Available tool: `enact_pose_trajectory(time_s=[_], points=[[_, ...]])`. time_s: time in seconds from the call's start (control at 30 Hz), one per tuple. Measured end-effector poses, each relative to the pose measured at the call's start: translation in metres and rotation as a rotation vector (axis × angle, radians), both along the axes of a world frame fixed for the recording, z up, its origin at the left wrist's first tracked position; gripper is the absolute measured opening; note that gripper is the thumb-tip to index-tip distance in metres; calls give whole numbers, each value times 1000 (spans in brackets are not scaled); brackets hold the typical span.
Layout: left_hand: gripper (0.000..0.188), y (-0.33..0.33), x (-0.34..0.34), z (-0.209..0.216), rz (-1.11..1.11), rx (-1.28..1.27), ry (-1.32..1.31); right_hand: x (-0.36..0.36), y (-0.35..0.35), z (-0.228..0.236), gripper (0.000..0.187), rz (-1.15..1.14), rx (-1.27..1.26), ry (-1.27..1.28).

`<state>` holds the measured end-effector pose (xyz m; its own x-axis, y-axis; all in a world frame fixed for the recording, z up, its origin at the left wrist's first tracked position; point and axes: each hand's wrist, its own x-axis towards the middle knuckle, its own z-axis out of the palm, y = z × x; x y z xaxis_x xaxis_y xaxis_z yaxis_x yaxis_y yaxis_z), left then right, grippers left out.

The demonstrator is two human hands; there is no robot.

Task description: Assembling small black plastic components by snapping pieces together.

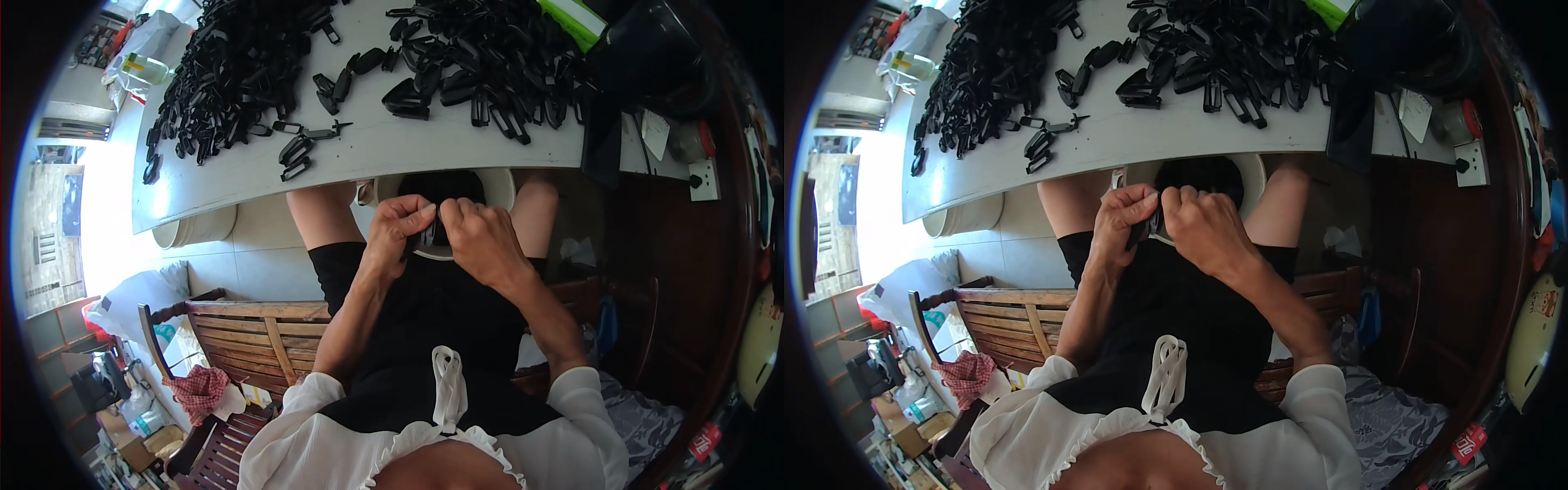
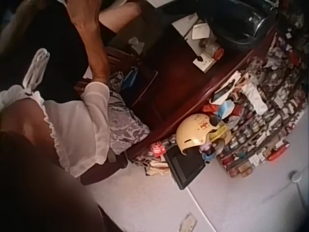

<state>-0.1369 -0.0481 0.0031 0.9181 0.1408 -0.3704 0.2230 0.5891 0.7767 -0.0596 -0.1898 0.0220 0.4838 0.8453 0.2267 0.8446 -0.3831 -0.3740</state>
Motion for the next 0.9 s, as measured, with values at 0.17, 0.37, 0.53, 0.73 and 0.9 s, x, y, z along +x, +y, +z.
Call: enact_pose_trajectory(time_s=[0.17,0.37,0.53,0.73,0.9], points=[[9,2,-3,-10,54,91,-107,14,-16,-9,33,138,235,500],[21,0,7,-7,-18,143,-269,15,-20,-41,46,145,615,1720],[27,3,4,-12,-23,191,-227,15,-16,-35,38,166,602,1585],[30,7,-1,-17,-85,142,-233,11,-17,-45,30,89,552,1508],[32,18,-11,-43,79,-51,-41,19,-21,-46,32,-167,136,1196]])
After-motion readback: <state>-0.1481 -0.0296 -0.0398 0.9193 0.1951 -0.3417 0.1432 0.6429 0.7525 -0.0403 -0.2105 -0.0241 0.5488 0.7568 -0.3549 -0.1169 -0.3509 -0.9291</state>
